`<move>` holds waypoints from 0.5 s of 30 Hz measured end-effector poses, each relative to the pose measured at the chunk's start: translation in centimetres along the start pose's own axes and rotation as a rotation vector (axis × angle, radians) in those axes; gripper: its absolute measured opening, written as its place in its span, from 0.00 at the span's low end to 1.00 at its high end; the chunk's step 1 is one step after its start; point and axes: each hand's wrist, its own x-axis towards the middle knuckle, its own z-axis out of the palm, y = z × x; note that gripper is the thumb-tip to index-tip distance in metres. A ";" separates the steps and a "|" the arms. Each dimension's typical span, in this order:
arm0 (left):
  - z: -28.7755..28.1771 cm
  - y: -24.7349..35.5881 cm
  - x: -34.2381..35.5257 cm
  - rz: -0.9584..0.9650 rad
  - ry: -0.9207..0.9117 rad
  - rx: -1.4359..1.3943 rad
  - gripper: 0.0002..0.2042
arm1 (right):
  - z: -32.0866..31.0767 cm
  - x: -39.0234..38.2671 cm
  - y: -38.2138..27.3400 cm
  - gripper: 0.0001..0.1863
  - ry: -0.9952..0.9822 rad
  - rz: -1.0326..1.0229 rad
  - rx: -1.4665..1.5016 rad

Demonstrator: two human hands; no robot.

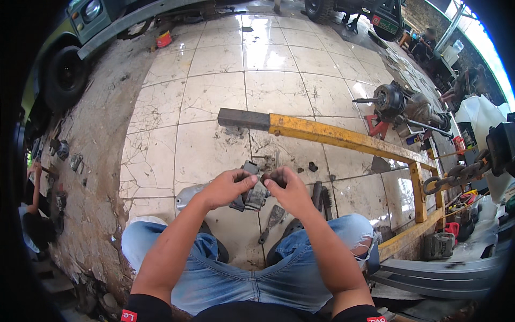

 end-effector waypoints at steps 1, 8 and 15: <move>0.1 0.5 0.1 0.003 -0.058 0.019 0.30 | -0.5 0.1 0.6 0.14 -0.015 0.023 0.006; 0.0 1.3 -1.8 -0.121 -0.009 -0.063 0.26 | 1.8 -0.4 1.2 0.12 0.110 -0.280 -0.281; 0.6 -1.3 -0.6 -0.114 -0.005 -0.066 0.15 | 2.2 -0.4 1.3 0.09 0.164 -0.038 -0.174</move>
